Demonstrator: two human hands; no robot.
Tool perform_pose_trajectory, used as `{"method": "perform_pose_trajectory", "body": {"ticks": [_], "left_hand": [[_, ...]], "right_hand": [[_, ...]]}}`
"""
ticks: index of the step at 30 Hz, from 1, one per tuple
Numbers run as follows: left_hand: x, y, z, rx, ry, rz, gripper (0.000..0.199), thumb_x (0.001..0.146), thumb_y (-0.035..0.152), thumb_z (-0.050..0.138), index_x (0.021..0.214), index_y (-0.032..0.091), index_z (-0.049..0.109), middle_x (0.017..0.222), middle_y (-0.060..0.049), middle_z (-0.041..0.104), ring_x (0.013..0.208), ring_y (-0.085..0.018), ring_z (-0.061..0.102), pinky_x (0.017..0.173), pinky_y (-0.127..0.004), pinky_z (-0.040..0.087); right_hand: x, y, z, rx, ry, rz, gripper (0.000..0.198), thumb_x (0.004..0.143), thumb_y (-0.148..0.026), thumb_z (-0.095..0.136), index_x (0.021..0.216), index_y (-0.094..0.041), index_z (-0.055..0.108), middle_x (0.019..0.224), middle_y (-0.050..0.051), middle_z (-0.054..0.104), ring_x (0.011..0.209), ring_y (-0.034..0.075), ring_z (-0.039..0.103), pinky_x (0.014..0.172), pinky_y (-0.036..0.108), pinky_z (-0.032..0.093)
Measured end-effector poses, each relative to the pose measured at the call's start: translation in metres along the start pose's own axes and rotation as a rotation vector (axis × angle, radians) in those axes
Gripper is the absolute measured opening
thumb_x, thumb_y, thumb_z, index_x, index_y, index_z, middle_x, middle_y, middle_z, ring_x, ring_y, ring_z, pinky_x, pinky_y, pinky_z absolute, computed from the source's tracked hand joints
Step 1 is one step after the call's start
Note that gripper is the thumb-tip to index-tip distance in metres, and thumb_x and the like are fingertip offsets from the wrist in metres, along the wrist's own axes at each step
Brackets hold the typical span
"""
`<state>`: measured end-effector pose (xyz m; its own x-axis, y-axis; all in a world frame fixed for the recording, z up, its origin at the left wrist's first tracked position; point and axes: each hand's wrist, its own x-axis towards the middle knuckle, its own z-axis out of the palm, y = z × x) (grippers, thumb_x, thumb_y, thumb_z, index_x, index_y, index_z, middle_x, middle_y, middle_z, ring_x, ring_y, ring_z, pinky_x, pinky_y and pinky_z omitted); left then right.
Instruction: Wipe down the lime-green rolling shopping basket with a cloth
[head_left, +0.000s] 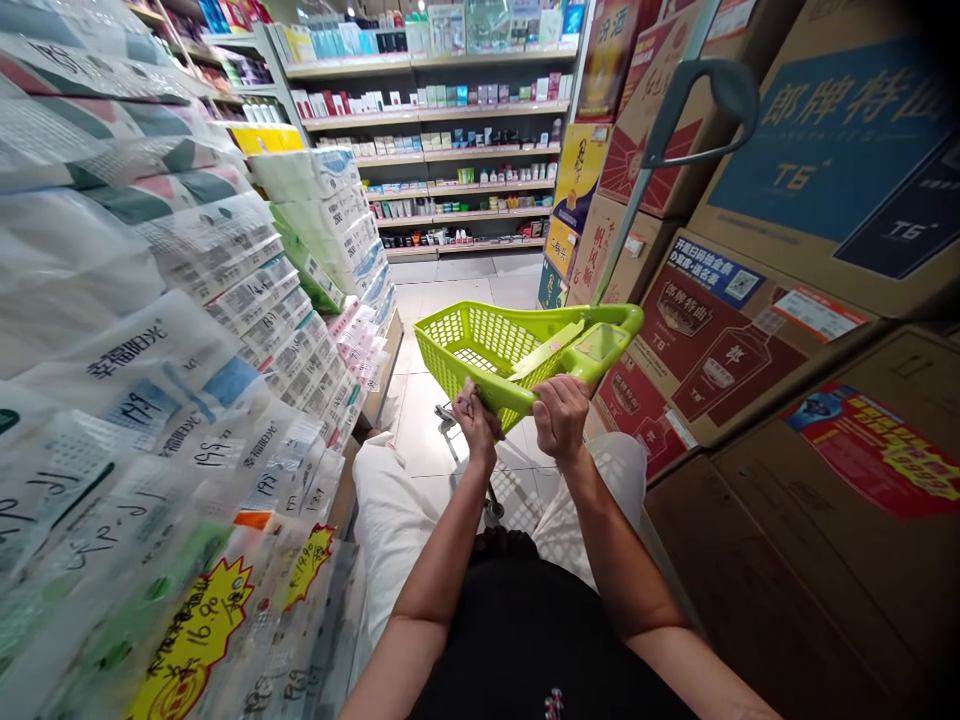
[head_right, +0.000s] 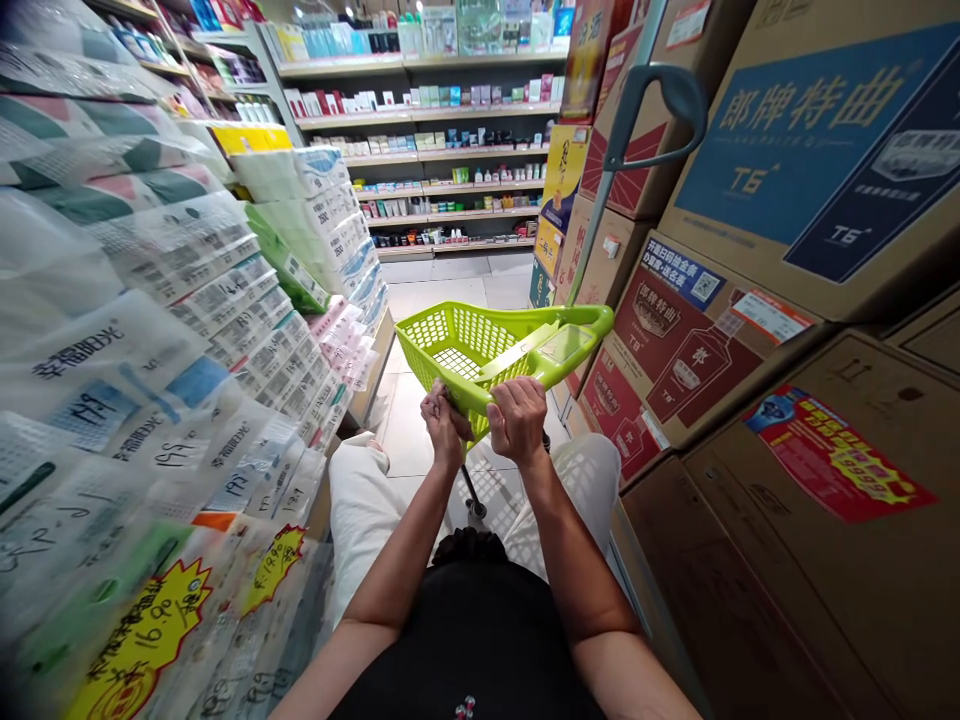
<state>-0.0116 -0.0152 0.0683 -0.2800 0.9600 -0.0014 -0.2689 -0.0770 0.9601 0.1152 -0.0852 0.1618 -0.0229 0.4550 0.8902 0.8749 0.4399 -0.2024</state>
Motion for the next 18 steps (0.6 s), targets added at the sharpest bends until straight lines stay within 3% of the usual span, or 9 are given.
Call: {"method": "perform_pose_trajectory", "body": {"ticks": [2,4,7,9,14,18], "left_hand": [[-0.004,0.018,0.002,0.105,0.015,0.229,0.045,0.096,0.061,0.056,0.122,0.025,0.054,0.107,-0.007,0.061,0.102,-0.020,0.065,0.087,-0.032,0.055],[-0.011,0.031,0.003,0.226,-0.043,0.477,0.037,0.096,0.052,0.061,0.120,0.025,0.058,0.122,-0.012,0.059,0.125,-0.025,0.056,0.107,-0.040,0.048],[-0.009,0.041,0.002,0.354,-0.140,0.697,0.026,0.098,0.045,0.059,0.115,0.025,0.064,0.127,-0.013,0.058,0.133,-0.028,0.049,0.118,-0.045,0.037],[0.005,0.043,0.000,0.406,-0.146,0.693,0.022,0.100,0.042,0.056,0.109,0.026,0.066,0.124,-0.012,0.060,0.130,-0.028,0.050,0.118,-0.046,0.036],[0.049,0.049,-0.007,0.529,-0.098,0.504,0.017,0.095,0.037,0.063,0.102,0.023,0.069,0.119,-0.012,0.063,0.120,-0.031,0.055,0.112,-0.050,0.038],[0.026,0.061,0.000,0.684,-0.248,0.595,0.017,0.098,0.037,0.061,0.103,0.024,0.072,0.122,-0.010,0.065,0.120,-0.029,0.053,0.112,-0.048,0.038]], "right_hand": [[0.002,0.000,-0.002,0.006,-0.001,-0.013,0.036,0.100,-0.040,0.031,0.085,-0.022,0.058,0.079,0.007,0.060,0.082,0.024,0.053,0.086,0.040,0.038],[0.003,0.001,-0.004,0.019,-0.013,-0.019,0.041,0.101,-0.044,0.028,0.083,-0.022,0.057,0.078,0.007,0.059,0.080,0.024,0.052,0.083,0.040,0.038],[0.003,0.006,-0.008,0.051,-0.022,-0.032,0.047,0.102,-0.049,0.023,0.080,-0.023,0.055,0.075,0.006,0.058,0.078,0.024,0.051,0.080,0.040,0.038],[0.002,0.012,-0.012,0.086,-0.011,-0.048,0.050,0.103,-0.052,0.022,0.079,-0.023,0.054,0.074,0.005,0.056,0.076,0.023,0.051,0.079,0.039,0.038],[-0.003,0.032,-0.023,0.156,0.022,-0.048,0.053,0.104,-0.056,0.022,0.077,-0.023,0.054,0.073,0.004,0.056,0.077,0.023,0.054,0.079,0.040,0.039],[-0.010,0.052,-0.028,0.219,0.077,0.013,0.052,0.104,-0.053,0.025,0.073,-0.023,0.054,0.068,0.003,0.054,0.070,0.021,0.054,0.078,0.041,0.041]]}}
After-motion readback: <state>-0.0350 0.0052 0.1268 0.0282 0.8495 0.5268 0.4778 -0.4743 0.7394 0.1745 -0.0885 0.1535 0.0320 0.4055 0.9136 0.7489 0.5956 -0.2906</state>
